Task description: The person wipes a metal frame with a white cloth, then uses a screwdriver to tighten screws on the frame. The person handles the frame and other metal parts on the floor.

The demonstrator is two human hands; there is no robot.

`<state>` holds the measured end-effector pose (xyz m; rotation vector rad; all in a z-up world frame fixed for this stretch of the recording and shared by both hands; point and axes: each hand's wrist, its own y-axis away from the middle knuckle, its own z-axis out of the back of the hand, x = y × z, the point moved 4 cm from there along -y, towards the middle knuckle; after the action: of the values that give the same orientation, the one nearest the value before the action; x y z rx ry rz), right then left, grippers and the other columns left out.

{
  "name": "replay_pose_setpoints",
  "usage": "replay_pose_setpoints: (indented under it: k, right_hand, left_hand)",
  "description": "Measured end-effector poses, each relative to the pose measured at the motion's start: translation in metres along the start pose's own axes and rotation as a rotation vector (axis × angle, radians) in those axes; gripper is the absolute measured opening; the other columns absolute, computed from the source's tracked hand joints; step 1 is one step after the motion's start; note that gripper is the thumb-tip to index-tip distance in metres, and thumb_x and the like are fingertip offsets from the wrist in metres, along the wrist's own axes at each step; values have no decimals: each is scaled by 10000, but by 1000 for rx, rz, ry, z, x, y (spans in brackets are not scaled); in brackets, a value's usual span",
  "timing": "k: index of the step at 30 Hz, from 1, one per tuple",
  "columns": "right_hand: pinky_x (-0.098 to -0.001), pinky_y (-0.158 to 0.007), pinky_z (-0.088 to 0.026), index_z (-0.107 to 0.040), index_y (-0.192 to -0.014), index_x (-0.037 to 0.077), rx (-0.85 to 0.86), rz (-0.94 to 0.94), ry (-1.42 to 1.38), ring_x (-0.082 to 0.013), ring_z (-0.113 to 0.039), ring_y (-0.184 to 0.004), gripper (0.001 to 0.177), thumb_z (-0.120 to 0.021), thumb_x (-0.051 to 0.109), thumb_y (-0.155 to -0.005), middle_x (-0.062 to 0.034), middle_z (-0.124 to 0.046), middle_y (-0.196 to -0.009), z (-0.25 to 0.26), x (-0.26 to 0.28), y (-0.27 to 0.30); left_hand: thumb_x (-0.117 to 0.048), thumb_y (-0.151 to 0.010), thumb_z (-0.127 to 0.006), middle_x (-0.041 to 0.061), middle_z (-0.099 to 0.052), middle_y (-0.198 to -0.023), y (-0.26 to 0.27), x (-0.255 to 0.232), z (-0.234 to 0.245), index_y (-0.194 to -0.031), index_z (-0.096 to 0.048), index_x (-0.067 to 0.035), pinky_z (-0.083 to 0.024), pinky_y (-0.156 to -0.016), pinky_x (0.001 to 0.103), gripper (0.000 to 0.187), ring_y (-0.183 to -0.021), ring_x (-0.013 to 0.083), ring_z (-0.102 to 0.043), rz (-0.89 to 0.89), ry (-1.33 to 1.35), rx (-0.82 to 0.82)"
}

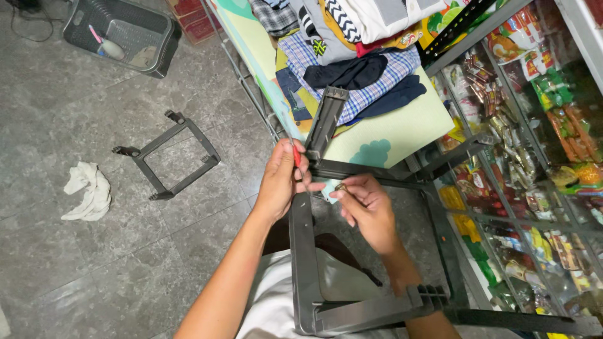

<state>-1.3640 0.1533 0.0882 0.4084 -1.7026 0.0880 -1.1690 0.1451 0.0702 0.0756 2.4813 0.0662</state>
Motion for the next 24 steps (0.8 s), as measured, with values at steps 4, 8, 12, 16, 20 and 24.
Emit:
replay_pose_setpoints:
  k: [4, 8, 12, 16, 20, 24]
  right_hand:
    - [-209, -539, -415, -670, -1188, -25, -120, 72, 68, -68, -578, -686, 253, -696, -1, -938, -97, -760, -1001, 10, 12, -2]
    - [-216, -799, -533, -686, -1209, -29, -123, 231, 128, -82, -688, -939, 291, -726, -43, -920, -68, -749, -1063, 18, 23, -5]
    - [-238, -862, -566, -705, -1211, -20, -151, 228, 148, -100, -705, -964, 321, -745, -56, -896, -77, -763, -1079, 21, 21, -4]
    - [-249, -863, -584, -722, -1184, -11, -133, 208, 203, -112, -723, -976, 327, -761, -66, -865, -86, -768, -1086, 23, 23, -5]
    - [-266, -880, -600, -731, -1160, -7, -83, 212, 239, -128, -740, -990, 324, -774, -72, -846, -91, -775, -1089, 15, 28, -5]
    - [-266, -839, -605, -736, -1140, -9, -3, 252, 331, -121, -739, -982, 297, -773, -65, -851, -97, -762, -1093, -5, 36, 2]
  left_hand:
    - [-355, -1098, -506, 37, -563, -884, 6, -21, -16, -1160, -703, -122, -403, -690, 302, 311, -773, 160, -504, -27, -863, 30]
    - [-274, -1010, -626, 15, -663, -918, 14, -53, -48, -1131, -761, -162, -422, -849, 324, 214, -909, 167, -646, -310, -1357, 147]
    - [-271, -955, -655, -9, -671, -889, 12, -75, -64, -1076, -797, -212, -310, -884, 377, 196, -941, 170, -646, -280, -1548, 182]
    - [-277, -921, -692, -6, -685, -917, 8, -88, -72, -1068, -804, -219, -293, -908, 381, 194, -963, 171, -635, -319, -1614, 257]
    - [-313, -822, -781, -25, -757, -934, 6, -90, -75, -1145, -773, -221, -303, -893, 372, 335, -946, 156, -672, -316, -1595, 295]
    - [-297, -673, -907, 5, -804, -839, 5, -84, -81, -1193, -735, -159, -367, -892, 388, 565, -832, 193, -709, -307, -1550, 351]
